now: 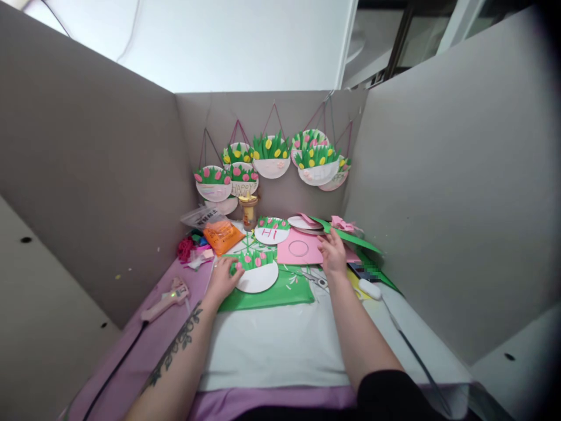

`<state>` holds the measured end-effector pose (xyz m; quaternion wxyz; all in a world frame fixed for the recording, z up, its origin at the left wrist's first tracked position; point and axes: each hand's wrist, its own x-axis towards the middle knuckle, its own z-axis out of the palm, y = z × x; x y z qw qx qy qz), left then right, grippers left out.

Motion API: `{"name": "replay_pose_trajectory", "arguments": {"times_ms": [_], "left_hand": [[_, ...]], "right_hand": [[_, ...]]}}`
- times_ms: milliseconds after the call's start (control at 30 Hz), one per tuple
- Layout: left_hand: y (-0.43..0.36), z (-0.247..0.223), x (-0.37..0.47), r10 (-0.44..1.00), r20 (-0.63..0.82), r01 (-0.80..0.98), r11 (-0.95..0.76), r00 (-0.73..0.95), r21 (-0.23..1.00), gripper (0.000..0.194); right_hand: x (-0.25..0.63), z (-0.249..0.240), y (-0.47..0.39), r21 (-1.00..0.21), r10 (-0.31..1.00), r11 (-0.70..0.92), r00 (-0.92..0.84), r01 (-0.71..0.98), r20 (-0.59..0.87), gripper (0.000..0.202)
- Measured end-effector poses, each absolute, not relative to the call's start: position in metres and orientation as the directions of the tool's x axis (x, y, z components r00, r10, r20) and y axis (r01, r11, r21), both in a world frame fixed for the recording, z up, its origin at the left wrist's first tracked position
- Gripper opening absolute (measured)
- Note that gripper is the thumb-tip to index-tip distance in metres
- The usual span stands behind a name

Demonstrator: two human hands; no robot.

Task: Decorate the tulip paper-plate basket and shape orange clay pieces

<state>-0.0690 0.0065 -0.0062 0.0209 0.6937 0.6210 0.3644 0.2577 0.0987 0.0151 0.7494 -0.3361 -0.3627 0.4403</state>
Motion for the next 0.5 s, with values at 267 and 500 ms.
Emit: {"name": "replay_pose_trajectory", "arguments": {"times_ms": [267,500], "left_hand": [[0.016,-0.015,-0.088,0.806,0.476,0.745,-0.066,-0.352,0.664,0.027],[0.020,-0.016,-0.085,0.834,0.454,0.769,-0.057,-0.314,0.637,0.027]], "right_hand": [[0.237,0.011,0.087,-0.912,0.940,0.337,0.024,-0.232,0.341,0.043],[0.228,0.005,0.090,-0.945,0.937,0.299,0.147,0.134,0.317,0.035]]}}
